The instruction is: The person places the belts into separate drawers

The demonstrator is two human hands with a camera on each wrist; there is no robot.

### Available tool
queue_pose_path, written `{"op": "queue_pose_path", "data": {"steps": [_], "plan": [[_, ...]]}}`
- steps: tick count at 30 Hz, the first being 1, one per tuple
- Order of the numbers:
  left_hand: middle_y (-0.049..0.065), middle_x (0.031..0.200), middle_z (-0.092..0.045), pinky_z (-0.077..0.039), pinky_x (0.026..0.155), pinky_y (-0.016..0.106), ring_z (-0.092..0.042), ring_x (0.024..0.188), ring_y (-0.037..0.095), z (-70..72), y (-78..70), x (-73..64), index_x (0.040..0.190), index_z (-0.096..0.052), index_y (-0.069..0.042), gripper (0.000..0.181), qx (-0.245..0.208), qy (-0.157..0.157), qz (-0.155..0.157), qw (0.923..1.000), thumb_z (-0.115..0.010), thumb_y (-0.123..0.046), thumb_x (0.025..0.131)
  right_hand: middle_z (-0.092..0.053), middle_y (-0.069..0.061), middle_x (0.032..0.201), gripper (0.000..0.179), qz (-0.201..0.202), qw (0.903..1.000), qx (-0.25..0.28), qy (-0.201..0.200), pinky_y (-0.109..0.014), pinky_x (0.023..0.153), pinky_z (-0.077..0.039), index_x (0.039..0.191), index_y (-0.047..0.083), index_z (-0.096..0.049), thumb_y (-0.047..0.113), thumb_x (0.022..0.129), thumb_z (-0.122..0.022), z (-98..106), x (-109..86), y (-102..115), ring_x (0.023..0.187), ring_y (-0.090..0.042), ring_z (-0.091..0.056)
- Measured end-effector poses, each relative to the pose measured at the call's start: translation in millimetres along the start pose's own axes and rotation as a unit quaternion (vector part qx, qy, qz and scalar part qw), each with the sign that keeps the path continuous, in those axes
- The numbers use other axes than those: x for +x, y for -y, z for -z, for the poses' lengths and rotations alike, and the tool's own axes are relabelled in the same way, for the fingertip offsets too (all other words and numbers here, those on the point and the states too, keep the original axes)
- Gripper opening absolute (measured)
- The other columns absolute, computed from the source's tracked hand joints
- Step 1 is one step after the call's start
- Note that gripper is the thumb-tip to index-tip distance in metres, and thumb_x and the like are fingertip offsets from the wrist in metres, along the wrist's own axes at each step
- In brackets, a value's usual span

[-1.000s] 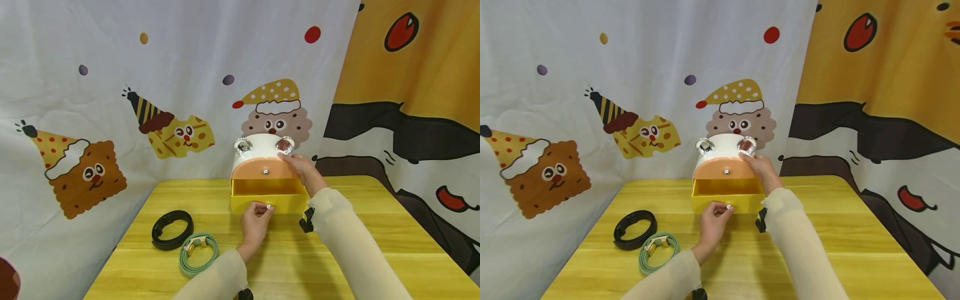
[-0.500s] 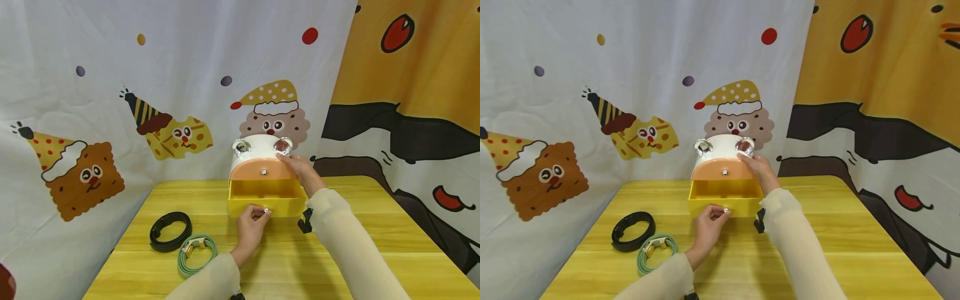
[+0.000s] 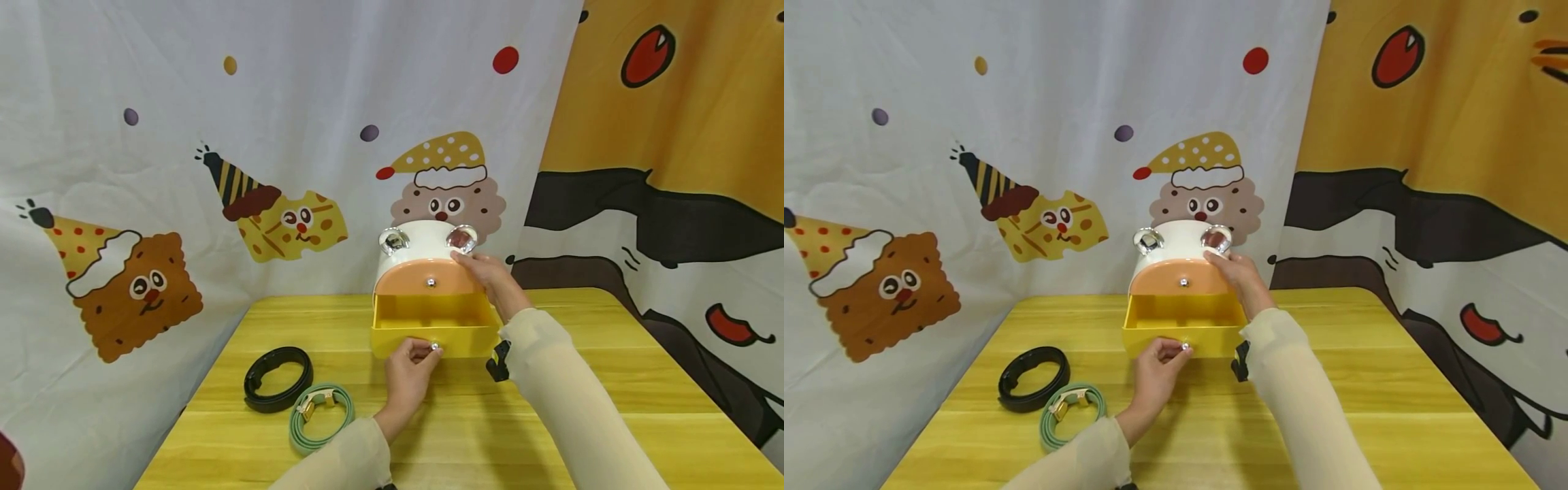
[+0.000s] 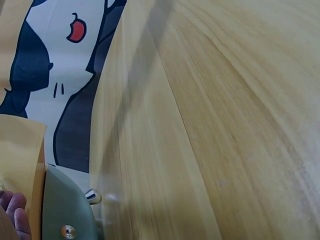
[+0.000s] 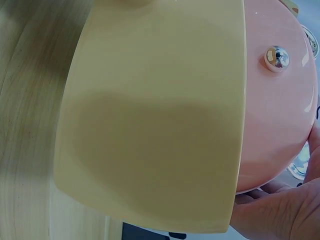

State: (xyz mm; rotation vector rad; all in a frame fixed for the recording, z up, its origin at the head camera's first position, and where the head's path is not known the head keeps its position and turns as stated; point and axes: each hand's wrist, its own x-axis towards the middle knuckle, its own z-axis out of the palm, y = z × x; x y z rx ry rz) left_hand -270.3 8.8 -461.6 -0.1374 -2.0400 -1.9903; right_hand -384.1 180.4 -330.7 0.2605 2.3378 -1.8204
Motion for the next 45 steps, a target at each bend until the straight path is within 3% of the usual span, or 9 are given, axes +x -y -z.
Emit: {"op": "queue_pose_path", "data": {"steps": [19, 32, 45], "plan": [[0.002, 0.083, -0.073, -0.054, 0.062, 0.023, -0.065, 0.072, 0.012, -0.2, -2.1, -6.6, 0.090, -0.071, -0.004, 0.016, -0.004, 0.006, -0.009, 0.9999, -0.082, -0.011, 0.082, -0.051, -0.018, 0.137, 0.077, -0.006, 0.9999, 0.002, -0.011, -0.047, 0.107, -0.041, 0.153, 0.010, -0.036, 0.056, 0.095, -0.058, 3, 0.7, -1, 0.120, -0.034, -0.052], [-0.002, 0.085, -0.072, -0.055, 0.066, 0.025, -0.066, 0.075, 0.013, 3.3, -6.3, -10.8, 0.091, -0.071, -0.009, 0.013, -0.002, 0.028, 0.011, 0.9995, -0.080, -0.012, 0.084, -0.051, -0.018, 0.139, 0.078, -0.009, 0.9998, 0.012, -0.010, -0.047, 0.107, -0.040, 0.154, 0.008, -0.033, 0.054, 0.096, -0.057, 3, -2.9, 0, 0.121, -0.034, -0.052], [-0.002, 0.084, -0.071, -0.055, 0.065, 0.025, -0.065, 0.075, 0.014, 8.2, -3.6, -12.3, 0.091, -0.070, -0.010, 0.015, 0.005, 0.034, 0.005, 0.9994, -0.082, -0.017, 0.084, -0.053, -0.017, 0.136, 0.076, -0.013, 0.9998, 0.012, -0.010, -0.048, 0.106, -0.041, 0.152, 0.010, -0.037, 0.056, 0.095, -0.059, 0, -0.4, -1, 0.119, -0.034, -0.053]]}}
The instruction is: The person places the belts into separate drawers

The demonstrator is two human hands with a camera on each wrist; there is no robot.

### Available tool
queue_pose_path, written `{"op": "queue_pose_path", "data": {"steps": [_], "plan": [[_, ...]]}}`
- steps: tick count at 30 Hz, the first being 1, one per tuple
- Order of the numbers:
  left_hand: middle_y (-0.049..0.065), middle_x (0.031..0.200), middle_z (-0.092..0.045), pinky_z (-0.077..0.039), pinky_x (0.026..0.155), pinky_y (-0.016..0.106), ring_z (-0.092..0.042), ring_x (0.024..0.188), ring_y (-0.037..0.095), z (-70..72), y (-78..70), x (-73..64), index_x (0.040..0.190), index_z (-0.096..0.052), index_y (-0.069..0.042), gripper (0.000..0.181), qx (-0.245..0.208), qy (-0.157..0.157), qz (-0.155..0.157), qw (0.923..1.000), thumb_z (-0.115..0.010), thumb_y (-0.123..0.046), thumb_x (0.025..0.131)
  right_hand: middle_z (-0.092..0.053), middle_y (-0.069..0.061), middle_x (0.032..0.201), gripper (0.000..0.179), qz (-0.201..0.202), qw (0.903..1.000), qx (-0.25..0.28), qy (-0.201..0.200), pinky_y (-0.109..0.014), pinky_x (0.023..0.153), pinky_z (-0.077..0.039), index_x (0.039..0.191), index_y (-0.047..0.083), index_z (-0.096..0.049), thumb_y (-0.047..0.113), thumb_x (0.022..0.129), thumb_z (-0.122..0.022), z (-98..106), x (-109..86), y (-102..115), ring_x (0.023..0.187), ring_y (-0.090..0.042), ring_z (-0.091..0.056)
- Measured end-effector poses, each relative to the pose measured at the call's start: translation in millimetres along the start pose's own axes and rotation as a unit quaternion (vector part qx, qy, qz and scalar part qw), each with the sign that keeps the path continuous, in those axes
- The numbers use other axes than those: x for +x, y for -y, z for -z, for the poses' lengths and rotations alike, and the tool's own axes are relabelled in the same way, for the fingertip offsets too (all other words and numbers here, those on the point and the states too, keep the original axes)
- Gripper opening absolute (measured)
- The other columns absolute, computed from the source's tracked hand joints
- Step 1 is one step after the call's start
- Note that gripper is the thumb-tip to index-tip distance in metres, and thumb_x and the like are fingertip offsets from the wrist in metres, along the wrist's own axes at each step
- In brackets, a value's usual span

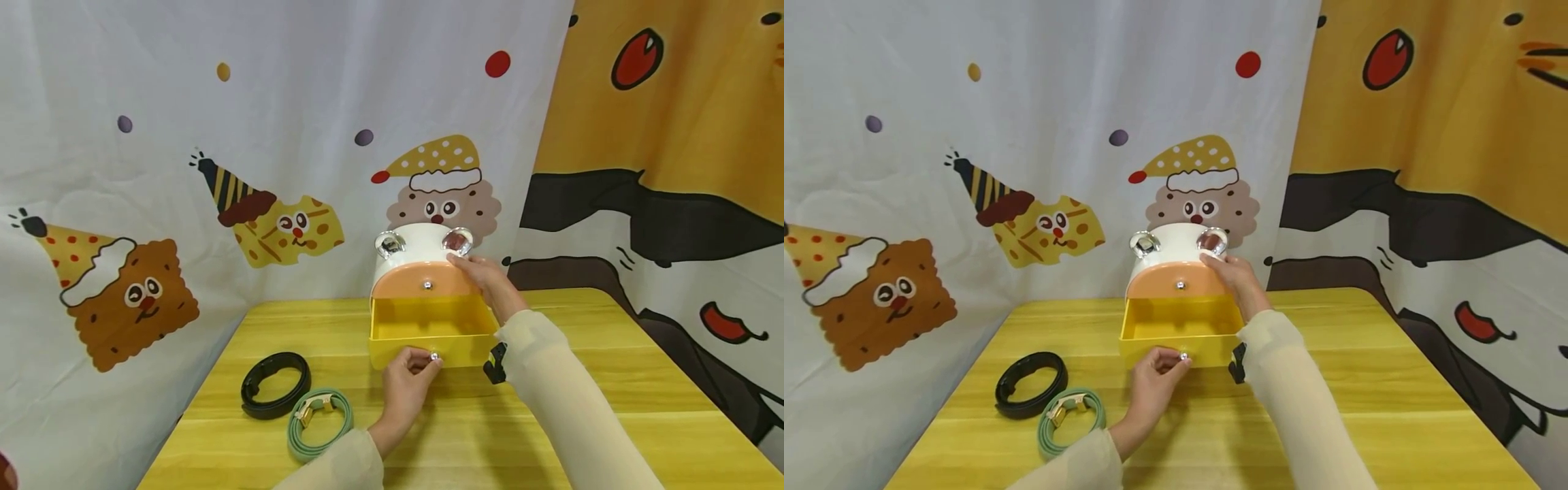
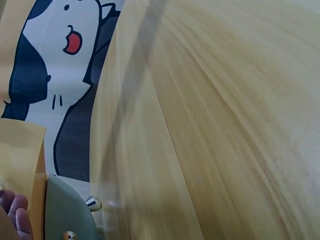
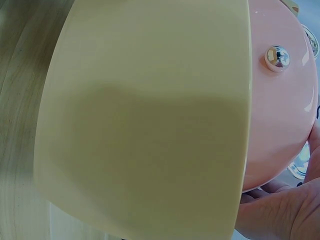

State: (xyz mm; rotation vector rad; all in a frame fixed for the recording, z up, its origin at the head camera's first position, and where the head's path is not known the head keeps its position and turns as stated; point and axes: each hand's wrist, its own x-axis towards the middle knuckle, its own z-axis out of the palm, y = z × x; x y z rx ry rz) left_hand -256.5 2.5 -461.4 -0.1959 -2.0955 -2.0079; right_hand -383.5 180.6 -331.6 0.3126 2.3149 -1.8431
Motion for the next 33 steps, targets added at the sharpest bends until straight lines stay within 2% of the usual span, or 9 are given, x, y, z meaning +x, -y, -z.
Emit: {"op": "queue_pose_path", "data": {"steps": [6, 14, 20, 28, 33], "plan": [[0.001, 0.079, -0.068, -0.050, 0.060, 0.021, -0.060, 0.070, 0.012, 9.4, 4.6, -2.2, 0.084, -0.068, -0.008, 0.018, 0.009, 0.004, -0.007, 0.9999, -0.082, -0.019, 0.083, -0.052, -0.017, 0.137, 0.076, 0.006, 0.9999, 0.012, 0.001, -0.047, 0.107, -0.041, 0.153, 0.009, -0.036, 0.054, 0.095, -0.059, 1, -1.8, 1, 0.120, -0.034, -0.053], [-0.002, 0.082, -0.069, -0.052, 0.065, 0.023, -0.064, 0.076, 0.012, 37.7, 3.7, -0.7, 0.087, -0.069, -0.011, 0.018, 0.060, 0.024, -0.035, 0.9973, -0.081, -0.025, 0.085, -0.053, -0.016, 0.138, 0.078, 0.004, 0.9999, 0.013, -0.008, -0.048, 0.109, -0.039, 0.152, 0.010, -0.038, 0.055, 0.093, -0.062, 0, -1.4, 2, 0.122, -0.034, -0.052], [-0.001, 0.085, -0.069, -0.053, 0.067, 0.024, -0.065, 0.080, 0.014, 55.8, 0.7, 2.1, 0.089, -0.069, -0.011, 0.018, 0.077, 0.030, -0.024, 0.9962, -0.080, -0.025, 0.086, -0.052, -0.017, 0.140, 0.080, 0.003, 0.9999, 0.013, 0.000, -0.047, 0.109, -0.038, 0.154, 0.010, -0.035, 0.055, 0.093, -0.062, 0, -1.2, 0, 0.123, -0.034, -0.051], [-0.002, 0.092, -0.070, -0.054, 0.074, 0.027, -0.065, 0.086, 0.015, 82.2, -1.9, 7.4, 0.097, -0.070, -0.014, 0.021, 0.097, 0.043, -0.032, 0.9939, -0.077, -0.032, 0.089, -0.054, -0.016, 0.136, 0.078, 0.008, 0.9998, 0.018, -0.002, -0.046, 0.108, -0.040, 0.153, 0.011, -0.037, 0.055, 0.094, -0.062, 1, -0.9, -1, 0.120, -0.032, -0.053], [-0.002, 0.092, -0.070, -0.055, 0.072, 0.028, -0.066, 0.085, 0.015, 101.4, -3.3, 11.4, 0.097, -0.070, -0.014, 0.020, 0.104, 0.027, -0.032, 0.9937, -0.077, -0.030, 0.088, -0.056, -0.017, 0.134, 0.074, 0.015, 0.9998, 0.015, -0.006, -0.044, 0.106, -0.042, 0.150, 0.010, -0.043, 0.054, 0.093, -0.063, 0, 0.9, -2, 0.116, -0.031, -0.055]]}}
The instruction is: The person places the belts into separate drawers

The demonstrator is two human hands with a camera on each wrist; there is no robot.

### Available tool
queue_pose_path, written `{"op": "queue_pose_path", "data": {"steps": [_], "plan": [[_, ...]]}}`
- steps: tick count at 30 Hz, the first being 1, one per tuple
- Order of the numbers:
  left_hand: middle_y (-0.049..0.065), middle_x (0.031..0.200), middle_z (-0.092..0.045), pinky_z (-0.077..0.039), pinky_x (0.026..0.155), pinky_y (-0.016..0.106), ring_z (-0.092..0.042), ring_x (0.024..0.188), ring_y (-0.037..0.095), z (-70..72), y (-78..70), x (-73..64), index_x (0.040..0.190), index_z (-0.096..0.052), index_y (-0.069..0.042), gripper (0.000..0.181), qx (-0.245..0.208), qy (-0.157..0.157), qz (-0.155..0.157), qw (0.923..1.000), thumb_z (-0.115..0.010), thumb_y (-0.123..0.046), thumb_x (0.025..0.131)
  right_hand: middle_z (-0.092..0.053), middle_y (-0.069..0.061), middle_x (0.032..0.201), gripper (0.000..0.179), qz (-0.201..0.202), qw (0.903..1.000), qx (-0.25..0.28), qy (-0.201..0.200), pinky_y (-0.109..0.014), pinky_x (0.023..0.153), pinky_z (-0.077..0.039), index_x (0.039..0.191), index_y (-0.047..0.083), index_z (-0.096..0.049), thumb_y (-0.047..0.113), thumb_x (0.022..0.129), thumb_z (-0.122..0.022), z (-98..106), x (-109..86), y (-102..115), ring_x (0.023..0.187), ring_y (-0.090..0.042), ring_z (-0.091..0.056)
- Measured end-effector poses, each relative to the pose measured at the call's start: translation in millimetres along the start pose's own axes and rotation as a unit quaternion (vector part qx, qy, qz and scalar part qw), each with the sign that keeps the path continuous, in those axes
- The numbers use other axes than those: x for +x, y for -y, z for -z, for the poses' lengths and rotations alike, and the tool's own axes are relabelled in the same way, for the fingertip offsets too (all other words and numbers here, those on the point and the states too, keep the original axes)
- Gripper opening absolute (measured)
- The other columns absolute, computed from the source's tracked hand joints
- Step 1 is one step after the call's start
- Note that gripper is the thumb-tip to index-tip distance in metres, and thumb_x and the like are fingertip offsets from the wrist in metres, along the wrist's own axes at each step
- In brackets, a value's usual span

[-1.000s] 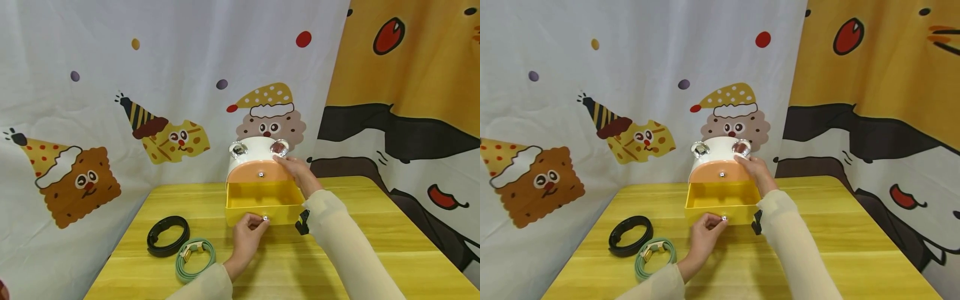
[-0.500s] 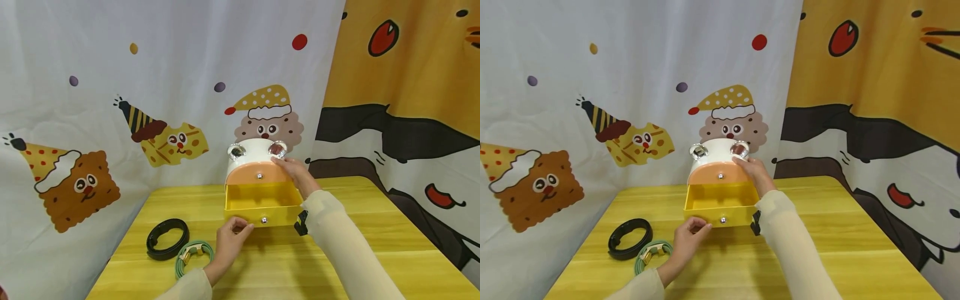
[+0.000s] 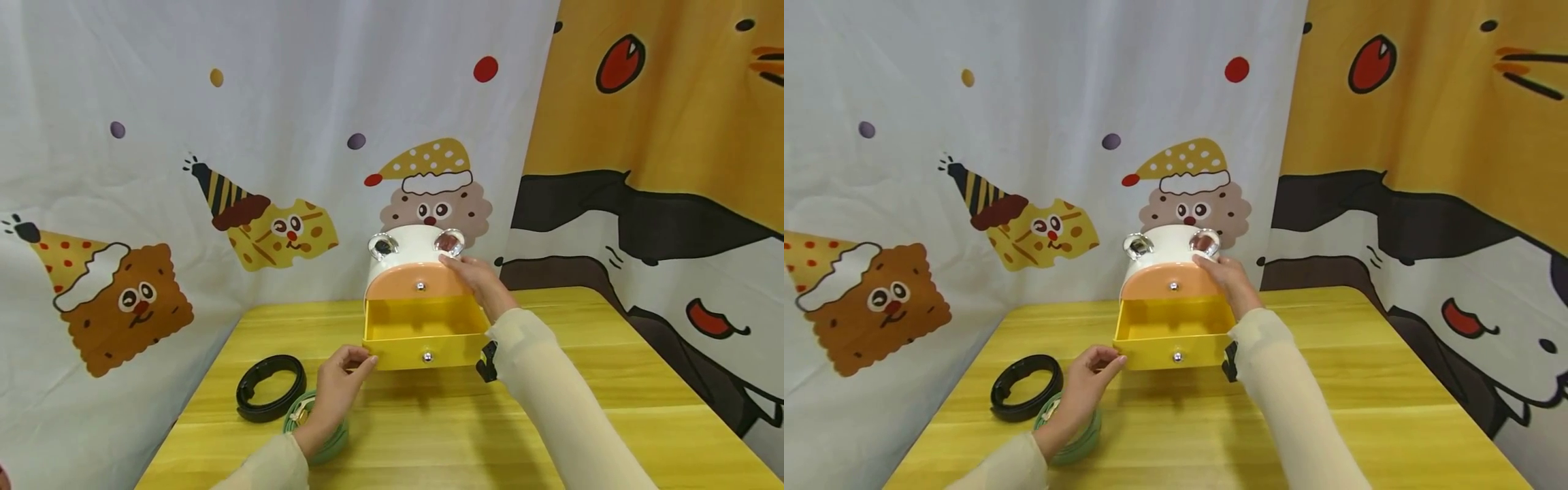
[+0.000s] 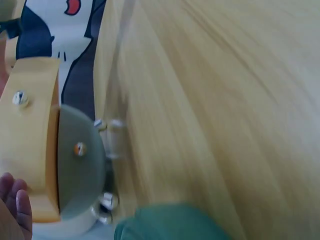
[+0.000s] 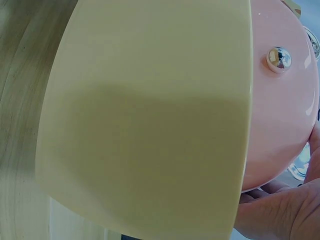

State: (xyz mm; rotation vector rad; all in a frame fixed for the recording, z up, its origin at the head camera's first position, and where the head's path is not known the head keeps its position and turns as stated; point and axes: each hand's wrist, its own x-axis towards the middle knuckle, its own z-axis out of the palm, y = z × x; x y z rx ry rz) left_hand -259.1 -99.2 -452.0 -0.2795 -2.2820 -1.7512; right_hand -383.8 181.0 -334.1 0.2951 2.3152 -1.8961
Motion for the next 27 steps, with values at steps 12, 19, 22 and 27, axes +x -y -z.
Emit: {"op": "queue_pose_path", "data": {"steps": [12, 19, 22, 27], "plan": [[0.000, 0.100, -0.071, -0.052, 0.079, 0.028, -0.065, 0.094, 0.014, 43.2, -4.7, 15.0, 0.105, -0.069, -0.011, 0.025, 0.052, -0.030, -0.011, 0.9981, -0.074, -0.031, 0.091, -0.059, -0.017, 0.129, 0.073, 0.003, 1.0000, 0.004, -0.002, -0.042, 0.102, -0.046, 0.148, 0.008, -0.045, 0.053, 0.094, -0.063, 0, -0.6, 0, 0.110, -0.029, -0.058], [0.004, 0.115, -0.067, -0.050, 0.089, 0.038, -0.062, 0.104, 0.018, 71.7, -4.2, 25.4, 0.118, -0.066, -0.013, 0.036, 0.086, -0.007, 0.014, 0.9962, -0.073, -0.035, 0.091, -0.056, -0.016, 0.134, 0.075, -0.002, 1.0000, -0.009, 0.002, -0.045, 0.107, -0.041, 0.151, 0.010, -0.041, 0.055, 0.094, -0.061, 0, -1.4, 1, 0.118, -0.032, -0.055], [0.006, 0.122, -0.065, -0.048, 0.094, 0.044, -0.061, 0.110, 0.020, 83.8, -2.1, 31.1, 0.124, -0.063, -0.012, 0.043, 0.097, 0.007, 0.024, 0.9950, -0.072, -0.039, 0.092, -0.054, -0.016, 0.136, 0.078, -0.001, 1.0000, -0.007, 0.003, -0.046, 0.108, -0.040, 0.153, 0.010, -0.037, 0.055, 0.094, -0.062, 0, -3.3, 2, 0.119, -0.032, -0.053], [0.009, 0.130, -0.060, -0.047, 0.097, 0.046, -0.058, 0.116, 0.024, 104.5, 2.6, 37.2, 0.131, -0.058, -0.009, 0.050, 0.110, 0.024, 0.030, 0.9931, -0.069, -0.040, 0.093, -0.056, -0.015, 0.134, 0.077, -0.001, 0.9999, -0.010, 0.000, -0.044, 0.107, -0.041, 0.151, 0.008, -0.039, 0.055, 0.094, -0.061, 0, -4.3, 3, 0.116, -0.030, -0.055]]}}
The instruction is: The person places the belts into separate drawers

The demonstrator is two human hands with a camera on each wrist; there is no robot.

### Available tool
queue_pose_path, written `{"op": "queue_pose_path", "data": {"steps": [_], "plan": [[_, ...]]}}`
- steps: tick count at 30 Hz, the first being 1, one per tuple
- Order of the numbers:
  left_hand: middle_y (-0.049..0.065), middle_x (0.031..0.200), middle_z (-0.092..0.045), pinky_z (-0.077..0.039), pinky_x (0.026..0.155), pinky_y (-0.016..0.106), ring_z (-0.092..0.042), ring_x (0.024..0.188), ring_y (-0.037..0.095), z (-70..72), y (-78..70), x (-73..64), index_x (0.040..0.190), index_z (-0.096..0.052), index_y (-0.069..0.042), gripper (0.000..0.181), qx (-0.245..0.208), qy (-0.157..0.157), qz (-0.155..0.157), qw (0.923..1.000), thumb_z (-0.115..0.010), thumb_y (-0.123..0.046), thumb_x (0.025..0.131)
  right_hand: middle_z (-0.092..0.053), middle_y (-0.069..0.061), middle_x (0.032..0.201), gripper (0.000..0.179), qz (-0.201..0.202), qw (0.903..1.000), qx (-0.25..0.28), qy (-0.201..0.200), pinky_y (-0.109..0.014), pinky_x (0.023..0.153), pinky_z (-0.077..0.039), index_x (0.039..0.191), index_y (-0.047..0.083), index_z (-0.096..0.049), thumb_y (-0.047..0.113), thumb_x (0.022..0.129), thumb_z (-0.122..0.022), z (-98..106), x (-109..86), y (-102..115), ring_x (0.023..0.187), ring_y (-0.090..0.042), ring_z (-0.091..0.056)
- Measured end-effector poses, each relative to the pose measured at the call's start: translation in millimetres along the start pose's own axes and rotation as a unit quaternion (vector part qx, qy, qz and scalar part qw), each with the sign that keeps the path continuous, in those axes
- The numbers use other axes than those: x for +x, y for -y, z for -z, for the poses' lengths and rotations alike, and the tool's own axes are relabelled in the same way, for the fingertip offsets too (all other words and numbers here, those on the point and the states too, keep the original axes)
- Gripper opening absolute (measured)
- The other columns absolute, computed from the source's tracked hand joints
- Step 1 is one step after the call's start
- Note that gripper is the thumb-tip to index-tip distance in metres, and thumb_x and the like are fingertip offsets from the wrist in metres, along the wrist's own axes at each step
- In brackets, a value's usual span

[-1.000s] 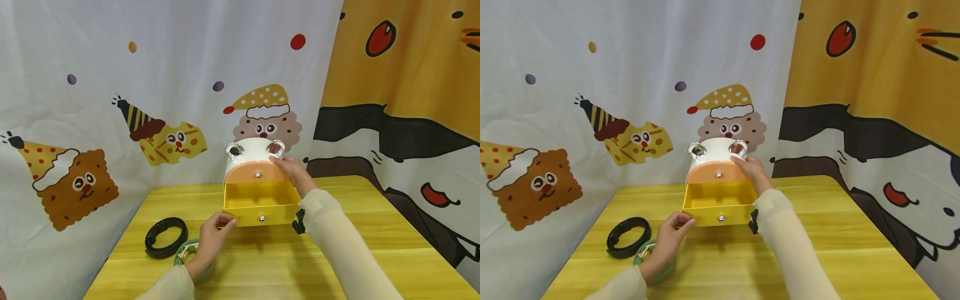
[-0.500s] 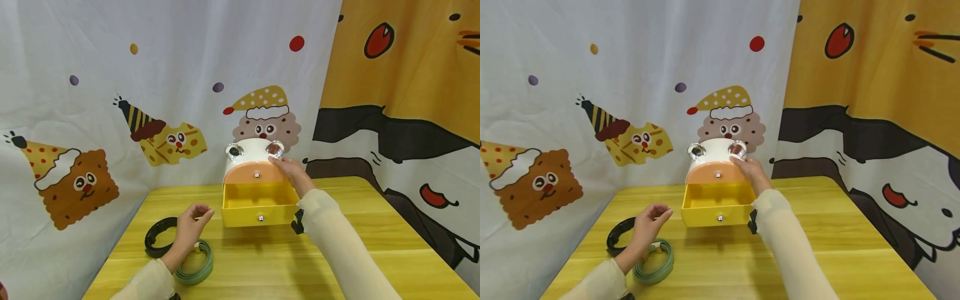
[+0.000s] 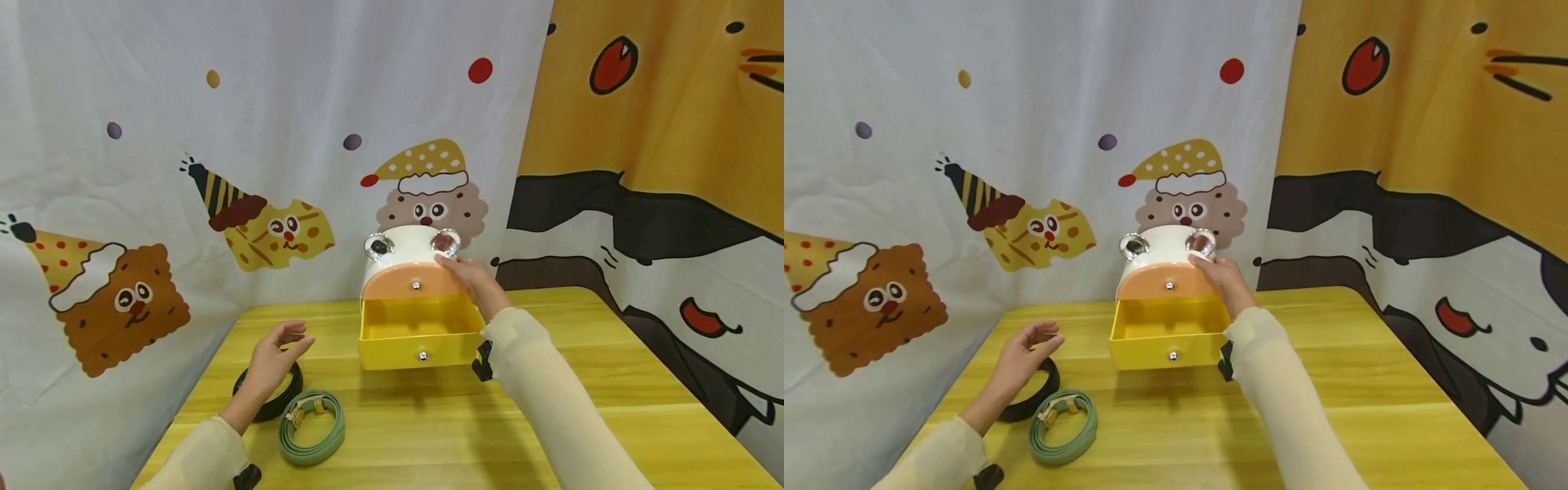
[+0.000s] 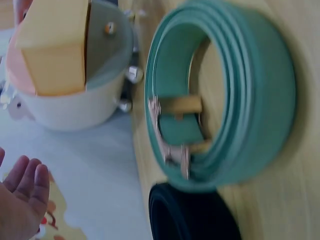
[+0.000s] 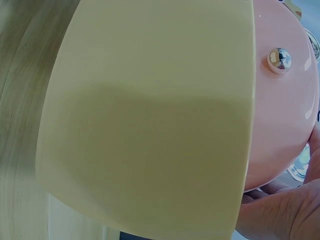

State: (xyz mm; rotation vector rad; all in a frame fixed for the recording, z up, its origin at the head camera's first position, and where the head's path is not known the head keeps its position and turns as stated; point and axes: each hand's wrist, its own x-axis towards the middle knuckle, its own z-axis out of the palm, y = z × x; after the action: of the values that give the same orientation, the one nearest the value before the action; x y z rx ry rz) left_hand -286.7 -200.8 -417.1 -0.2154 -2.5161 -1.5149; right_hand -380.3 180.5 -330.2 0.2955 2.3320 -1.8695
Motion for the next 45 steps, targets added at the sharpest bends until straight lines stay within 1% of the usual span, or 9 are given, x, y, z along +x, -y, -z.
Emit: {"op": "queue_pose_path", "data": {"steps": [6, 12, 20, 27, 31, 34, 37, 41, 45], "plan": [[0.013, 0.133, -0.058, -0.049, 0.096, 0.043, -0.056, 0.118, 0.027, 26.3, 8.6, 3.9, 0.137, -0.054, -0.006, 0.053, 0.017, 0.000, -0.018, 0.9997, -0.067, -0.036, 0.096, -0.055, -0.015, 0.133, 0.076, -0.006, 1.0000, 0.001, 0.001, -0.047, 0.108, -0.039, 0.151, 0.011, -0.040, 0.057, 0.093, -0.061, 1, 1.3, -1, 0.118, -0.033, -0.053], [0.014, 0.137, -0.054, -0.045, 0.090, 0.022, -0.052, 0.122, 0.028, 54.6, 13.1, 1.9, 0.145, -0.046, -0.007, 0.057, 0.043, 0.005, -0.019, 0.9989, -0.063, -0.036, 0.099, -0.054, -0.016, 0.135, 0.077, 0.000, 1.0000, 0.005, -0.001, -0.045, 0.107, -0.041, 0.153, 0.011, -0.038, 0.054, 0.094, -0.062, -1, 0.5, 0, 0.118, -0.032, -0.053], [0.016, 0.137, -0.053, -0.042, 0.088, 0.019, -0.050, 0.121, 0.027, 82.9, 26.7, -0.5, 0.148, -0.042, -0.006, 0.061, 0.067, -0.007, -0.023, 0.9975, -0.061, -0.036, 0.099, -0.055, -0.016, 0.133, 0.077, 0.008, 0.9999, 0.005, -0.003, -0.045, 0.107, -0.041, 0.152, 0.010, -0.039, 0.053, 0.094, -0.063, -2, 0.7, 0, 0.117, -0.032, -0.054], [0.019, 0.140, -0.050, -0.041, 0.092, 0.036, -0.048, 0.124, 0.033, 100.1, 37.6, -4.0, 0.151, -0.039, -0.005, 0.064, 0.090, -0.009, -0.018, 0.9957, -0.061, -0.036, 0.100, -0.056, -0.016, 0.133, 0.076, -0.003, 0.9999, 0.015, -0.002, -0.046, 0.107, -0.041, 0.152, 0.012, -0.040, 0.054, 0.093, -0.063, -1, -0.1, -1, 0.119, -0.032, -0.054], [0.018, 0.140, -0.050, -0.043, 0.086, 0.018, -0.048, 0.122, 0.032, 108.8, 46.7, -5.7, 0.151, -0.039, -0.005, 0.065, 0.103, -0.008, -0.013, 0.9946, -0.061, -0.038, 0.099, -0.054, -0.017, 0.136, 0.079, 0.005, 0.9998, 0.017, -0.003, -0.045, 0.108, -0.040, 0.155, 0.011, -0.034, 0.053, 0.094, -0.063, 0, 0.6, -1, 0.120, -0.033, -0.053], [0.019, 0.140, -0.050, -0.043, 0.081, 0.011, -0.048, 0.122, 0.035, 114.7, 53.8, -7.9, 0.151, -0.038, -0.004, 0.066, 0.112, 0.001, -0.009, 0.9937, -0.061, -0.038, 0.099, -0.054, -0.017, 0.137, 0.080, 0.004, 0.9998, 0.020, -0.002, -0.045, 0.108, -0.040, 0.155, 0.010, -0.034, 0.053, 0.094, -0.063, 0, 1.6, -2, 0.120, -0.032, -0.053], [0.023, 0.142, -0.047, -0.049, 0.090, 0.029, -0.046, 0.125, 0.040, 119.2, 60.5, -10.4, 0.151, -0.036, -0.002, 0.067, 0.119, 0.021, -0.002, 0.9927, -0.060, -0.038, 0.100, -0.054, -0.017, 0.136, 0.079, 0.006, 0.9998, 0.020, -0.002, -0.045, 0.108, -0.040, 0.154, 0.010, -0.035, 0.052, 0.094, -0.063, -1, 1.4, -2, 0.120, -0.032, -0.053], [0.028, 0.145, -0.042, -0.043, 0.095, 0.061, -0.042, 0.129, 0.045, 121.7, 69.7, -12.3, 0.153, -0.032, -0.001, 0.073, 0.126, 0.058, 0.030, 0.9900, -0.059, -0.044, 0.099, -0.053, -0.017, 0.137, 0.078, 0.008, 0.9997, 0.021, -0.002, -0.046, 0.108, -0.040, 0.154, 0.009, -0.035, 0.051, 0.094, -0.063, -1, 0.9, -2, 0.120, -0.033, -0.053], [0.030, 0.147, -0.039, -0.041, 0.095, 0.065, -0.040, 0.130, 0.046, 122.1, 78.9, -13.7, 0.152, -0.033, -0.001, 0.077, 0.130, 0.084, 0.064, 0.9858, -0.060, -0.048, 0.097, -0.054, -0.017, 0.136, 0.077, 0.007, 0.9997, 0.022, -0.001, -0.046, 0.107, -0.041, 0.153, 0.009, -0.036, 0.052, 0.094, -0.063, -1, 1.0, -2, 0.120, -0.033, -0.054]]}}
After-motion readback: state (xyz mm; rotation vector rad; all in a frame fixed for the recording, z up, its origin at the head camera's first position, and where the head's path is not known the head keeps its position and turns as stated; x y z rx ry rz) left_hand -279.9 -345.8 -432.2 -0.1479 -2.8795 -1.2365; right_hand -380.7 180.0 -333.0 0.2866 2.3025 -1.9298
